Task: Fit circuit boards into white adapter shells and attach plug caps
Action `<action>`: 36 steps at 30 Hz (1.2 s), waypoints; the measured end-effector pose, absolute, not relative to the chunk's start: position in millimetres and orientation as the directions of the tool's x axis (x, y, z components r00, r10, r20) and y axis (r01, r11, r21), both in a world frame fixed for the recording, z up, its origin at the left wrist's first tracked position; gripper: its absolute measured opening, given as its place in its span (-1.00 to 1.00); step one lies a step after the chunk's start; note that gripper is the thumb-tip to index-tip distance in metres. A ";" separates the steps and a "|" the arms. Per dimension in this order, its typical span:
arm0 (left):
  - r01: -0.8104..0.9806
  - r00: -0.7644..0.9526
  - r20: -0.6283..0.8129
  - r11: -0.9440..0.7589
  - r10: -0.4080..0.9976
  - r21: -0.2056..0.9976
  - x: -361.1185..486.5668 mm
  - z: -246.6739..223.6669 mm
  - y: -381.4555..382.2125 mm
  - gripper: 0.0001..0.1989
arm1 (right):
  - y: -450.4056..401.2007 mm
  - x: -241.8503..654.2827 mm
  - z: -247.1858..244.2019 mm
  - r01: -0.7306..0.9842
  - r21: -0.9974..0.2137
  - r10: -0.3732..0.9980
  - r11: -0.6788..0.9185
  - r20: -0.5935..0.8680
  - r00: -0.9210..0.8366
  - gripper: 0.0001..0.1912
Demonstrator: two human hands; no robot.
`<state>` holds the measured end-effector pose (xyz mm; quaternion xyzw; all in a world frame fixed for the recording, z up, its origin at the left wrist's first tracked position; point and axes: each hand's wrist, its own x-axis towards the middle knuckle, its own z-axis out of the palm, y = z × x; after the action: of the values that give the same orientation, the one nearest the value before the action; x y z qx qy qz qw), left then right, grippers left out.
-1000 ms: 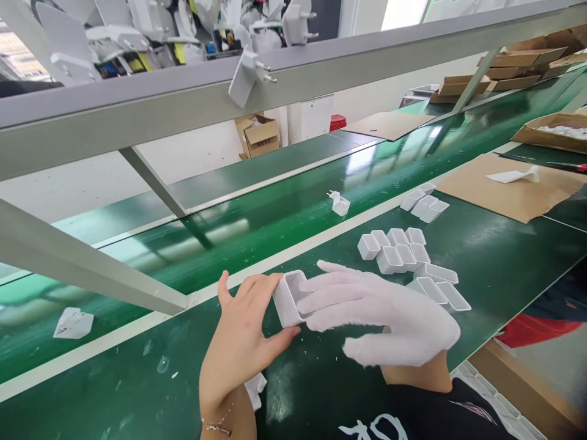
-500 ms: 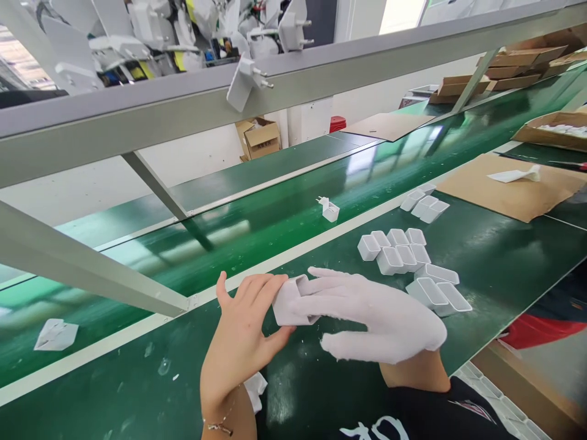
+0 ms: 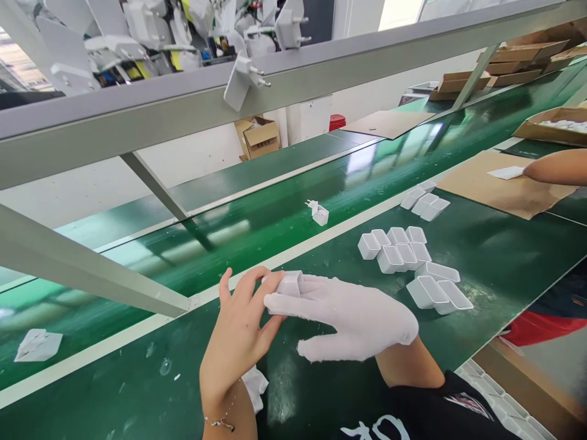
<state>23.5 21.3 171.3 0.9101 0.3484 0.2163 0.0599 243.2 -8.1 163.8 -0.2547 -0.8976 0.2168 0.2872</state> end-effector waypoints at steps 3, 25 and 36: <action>0.573 0.666 0.408 -0.778 0.625 0.257 22.9 171.1 22.3 -0.59 | -6.1 246.5 164.8 0.306 -0.636 0.616 0.709 0.347 -0.707 -0.29; 0.546 0.557 0.617 -0.805 0.556 0.232 22.2 167.7 23.7 -0.59 | -0.5 235.4 177.8 -0.084 -0.883 0.646 0.462 0.400 -0.650 -0.34; 0.584 0.539 0.636 -0.789 0.552 0.191 24.4 164.8 25.4 -0.60 | -1.2 232.3 168.7 -0.156 -0.941 0.723 0.300 0.331 -0.606 -0.32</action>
<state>24.4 25.4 164.8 0.8769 0.3239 0.3545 -0.0221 232.3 -1.2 168.7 -0.2018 -0.7028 0.5562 0.3950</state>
